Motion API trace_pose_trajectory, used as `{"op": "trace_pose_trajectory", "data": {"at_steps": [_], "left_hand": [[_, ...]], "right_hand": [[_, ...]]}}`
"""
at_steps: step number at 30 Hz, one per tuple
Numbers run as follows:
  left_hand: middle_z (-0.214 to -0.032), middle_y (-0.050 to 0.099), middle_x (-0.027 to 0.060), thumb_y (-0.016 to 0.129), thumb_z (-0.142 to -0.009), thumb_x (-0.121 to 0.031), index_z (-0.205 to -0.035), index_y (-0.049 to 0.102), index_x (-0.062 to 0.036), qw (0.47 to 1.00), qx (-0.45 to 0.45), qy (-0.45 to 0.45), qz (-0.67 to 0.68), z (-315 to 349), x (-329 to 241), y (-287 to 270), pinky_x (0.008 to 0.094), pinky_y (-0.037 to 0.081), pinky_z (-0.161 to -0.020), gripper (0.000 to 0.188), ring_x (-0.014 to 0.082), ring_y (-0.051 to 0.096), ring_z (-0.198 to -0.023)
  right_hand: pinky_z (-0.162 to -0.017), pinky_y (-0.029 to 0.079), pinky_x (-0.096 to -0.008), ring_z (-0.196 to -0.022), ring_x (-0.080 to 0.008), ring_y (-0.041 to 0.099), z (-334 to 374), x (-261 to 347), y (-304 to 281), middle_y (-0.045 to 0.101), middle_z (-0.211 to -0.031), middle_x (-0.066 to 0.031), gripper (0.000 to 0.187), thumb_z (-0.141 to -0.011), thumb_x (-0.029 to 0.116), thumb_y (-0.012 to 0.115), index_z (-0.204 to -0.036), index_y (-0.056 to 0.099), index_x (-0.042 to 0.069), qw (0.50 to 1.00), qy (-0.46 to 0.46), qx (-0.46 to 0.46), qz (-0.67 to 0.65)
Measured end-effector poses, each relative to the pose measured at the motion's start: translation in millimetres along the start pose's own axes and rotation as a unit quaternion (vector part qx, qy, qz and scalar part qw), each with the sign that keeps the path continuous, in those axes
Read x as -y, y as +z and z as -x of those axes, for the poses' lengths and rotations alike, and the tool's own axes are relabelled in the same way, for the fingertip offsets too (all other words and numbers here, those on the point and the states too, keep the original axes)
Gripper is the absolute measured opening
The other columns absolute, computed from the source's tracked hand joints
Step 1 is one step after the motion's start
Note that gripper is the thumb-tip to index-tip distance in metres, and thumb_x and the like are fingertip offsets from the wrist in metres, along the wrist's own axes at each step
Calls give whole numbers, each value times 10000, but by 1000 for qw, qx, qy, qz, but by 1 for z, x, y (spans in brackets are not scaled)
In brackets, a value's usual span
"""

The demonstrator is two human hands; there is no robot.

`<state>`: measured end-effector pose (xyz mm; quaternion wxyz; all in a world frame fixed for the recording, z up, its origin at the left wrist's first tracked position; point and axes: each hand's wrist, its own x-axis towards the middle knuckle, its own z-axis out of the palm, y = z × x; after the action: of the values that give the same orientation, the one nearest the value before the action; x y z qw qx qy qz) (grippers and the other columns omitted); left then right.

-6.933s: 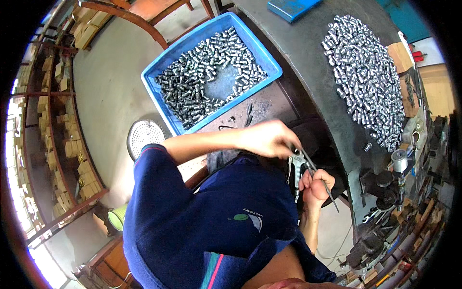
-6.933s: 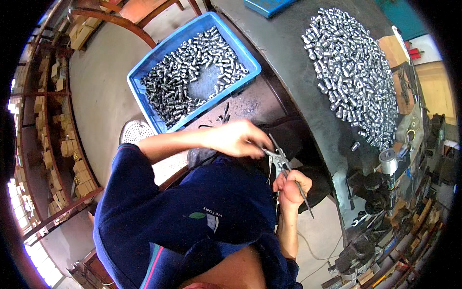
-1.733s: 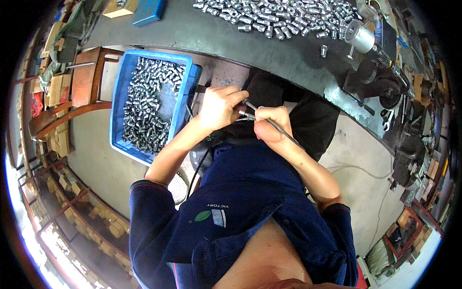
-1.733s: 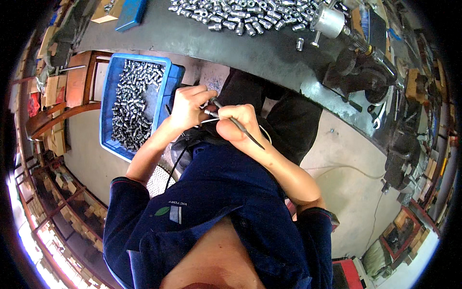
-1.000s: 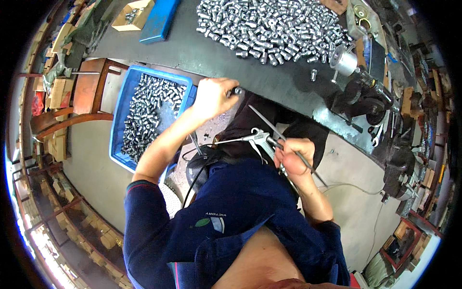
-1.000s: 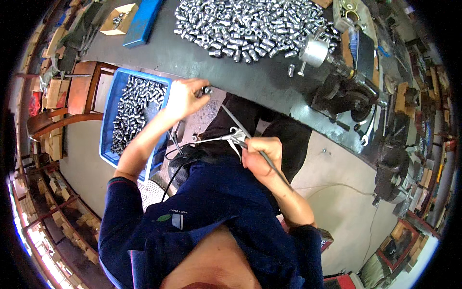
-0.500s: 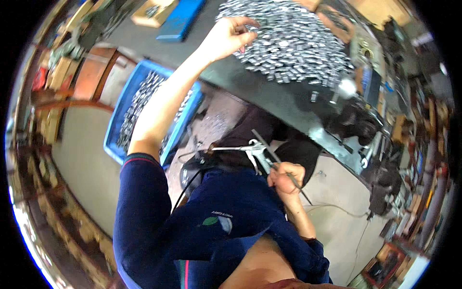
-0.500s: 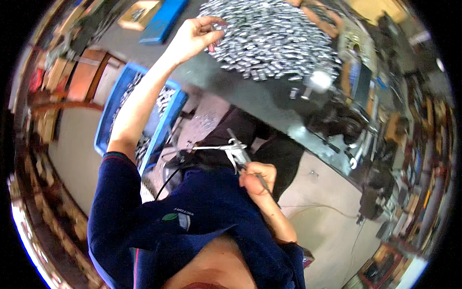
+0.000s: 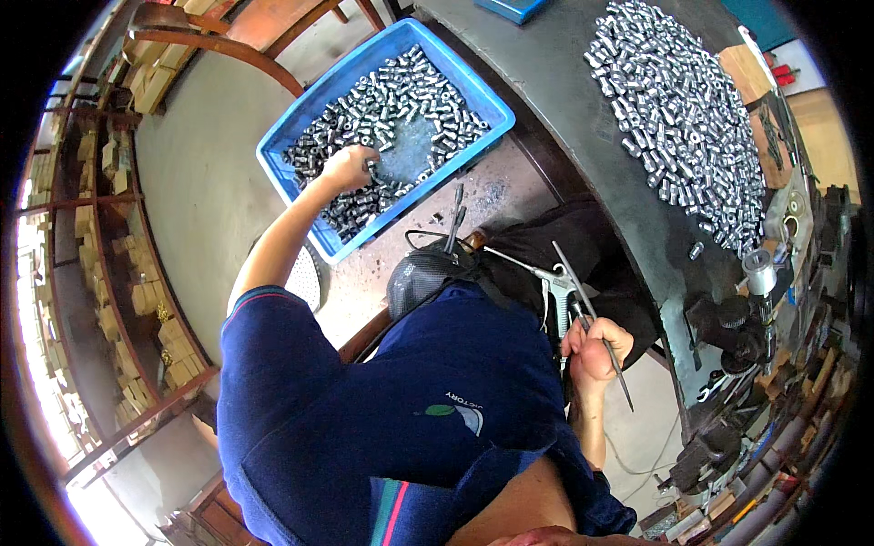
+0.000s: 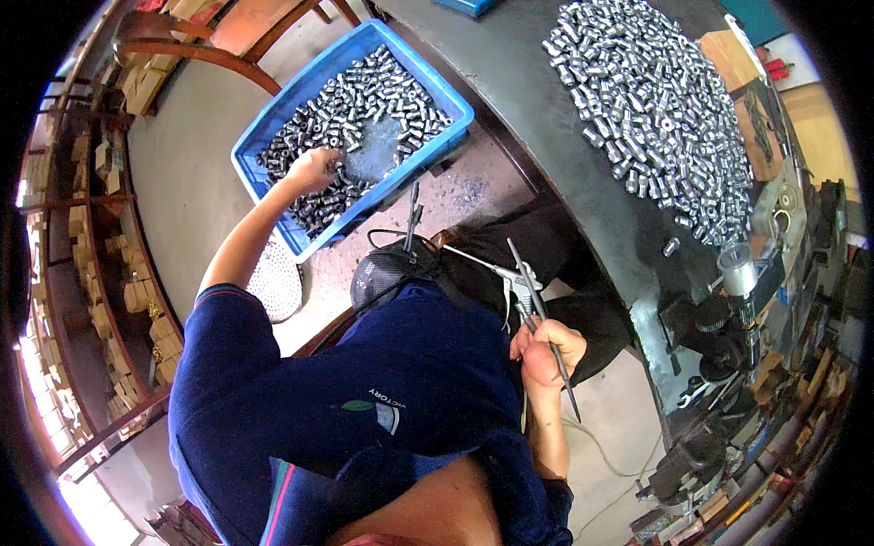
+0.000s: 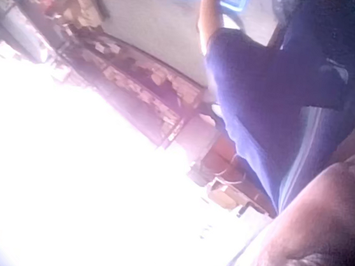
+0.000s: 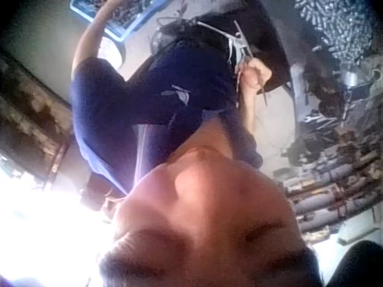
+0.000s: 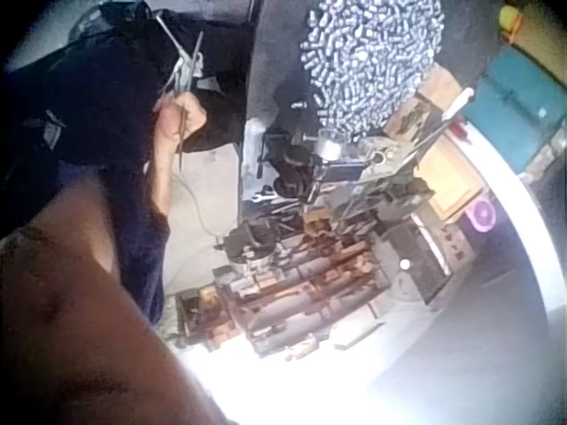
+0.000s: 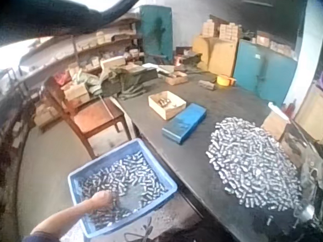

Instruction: The person repeatedly picks small metal parts from a blue bin, sprays them with a handheld spray gun, and places them onto a table. The person continues this cycle throughout the clip.

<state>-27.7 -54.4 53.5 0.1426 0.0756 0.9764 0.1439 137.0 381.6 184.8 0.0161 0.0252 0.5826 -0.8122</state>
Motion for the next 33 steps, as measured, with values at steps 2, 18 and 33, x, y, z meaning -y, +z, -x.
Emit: {"op": "trace_pose_trajectory", "data": {"at_steps": [2, 18, 33], "left_hand": [[-792, 632, 147, 576, -617, -80, -945, 646, -109, 999, 19, -1, -35, 3, 5, 17, 393, 496, -690, 336, 301, 622, -782], [-909, 650, 87, 643, -597, -33, -945, 630, -174, 958, 211, 4, -193, -16, -26, 16, 383, 508, -685, 375, 261, 631, -902], [-918, 605, 45, 681, -728, 40, -931, 537, -24, 813, 126, 188, 537, -2, -211, -85, 248, 474, -754, 257, 106, 574, -838]], "right_hand": [[-356, 321, -245, -430, -124, 363, 0, -3, 1, 362, -479, -46, 491, -751, 300, 668, -515, 295, 84, 1000, 1, 5, 3], [-388, 352, -247, -423, -134, 407, 8, -4, -8, 415, -490, -57, 523, -784, 360, 664, -515, 333, 57, 1000, 23, -7, 10], [-361, 334, -249, -407, -125, 381, 0, 7, -4, 390, -478, -64, 390, -770, 154, 566, -502, 301, 53, 999, -8, 6, 41]]}}
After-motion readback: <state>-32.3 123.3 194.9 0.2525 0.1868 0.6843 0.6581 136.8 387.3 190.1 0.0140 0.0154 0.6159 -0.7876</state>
